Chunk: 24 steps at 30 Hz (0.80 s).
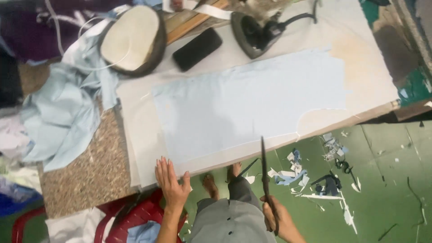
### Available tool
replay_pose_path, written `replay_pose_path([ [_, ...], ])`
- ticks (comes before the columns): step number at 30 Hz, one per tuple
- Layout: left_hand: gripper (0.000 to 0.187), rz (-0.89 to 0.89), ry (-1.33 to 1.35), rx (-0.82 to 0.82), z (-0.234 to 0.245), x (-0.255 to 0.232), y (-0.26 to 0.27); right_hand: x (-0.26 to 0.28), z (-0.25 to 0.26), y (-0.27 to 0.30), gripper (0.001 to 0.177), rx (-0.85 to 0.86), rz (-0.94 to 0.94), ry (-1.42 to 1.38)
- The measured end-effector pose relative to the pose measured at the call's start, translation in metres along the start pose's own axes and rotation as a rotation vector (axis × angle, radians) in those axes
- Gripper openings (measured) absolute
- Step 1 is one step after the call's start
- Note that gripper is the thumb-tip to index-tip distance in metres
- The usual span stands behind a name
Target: The person irons a light blue fabric piece on a white work surface using a steam iron and a black pressing block. They smooth the fabric with their hands, press it with the iron, and briefly use scissors to trim the edges before continuing to iron the material.
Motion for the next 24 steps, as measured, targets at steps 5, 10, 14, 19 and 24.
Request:
replay_pose_path([
  [5, 0.072, -0.260, 0.134, 0.169, -0.082, -0.090, -0.072, 0.012, 0.040, 0.002, 0.061, -0.174, -0.168, -0.222],
  [10, 0.075, -0.489, 0.198, 0.494, -0.168, -0.159, -0.113, 0.014, 0.044, -0.005, 0.063, -0.182, -0.277, -0.373],
  [14, 0.074, -0.681, 0.100, 0.693, -0.229, -0.197, -0.126, -0.007, 0.029, -0.020, 0.060, -0.184, -0.268, -0.450],
  [19, 0.081, -0.846, 0.039, 0.784, -0.272, -0.215, -0.125, 0.092, 0.026, -0.005, 0.060, -0.225, -0.445, -0.498],
  [24, 0.084, -0.841, -0.004, 0.869, -0.270, -0.219, -0.133, 0.078, -0.012, -0.032, 0.052, -0.313, -0.364, -0.557],
])
Point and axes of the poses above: each hand's wrist, its own y-axis away from the middle knuckle, its own z-axis out of the back of the hand, x = y × z, the point moved 4 cm from there along -y, towards the middle knuckle
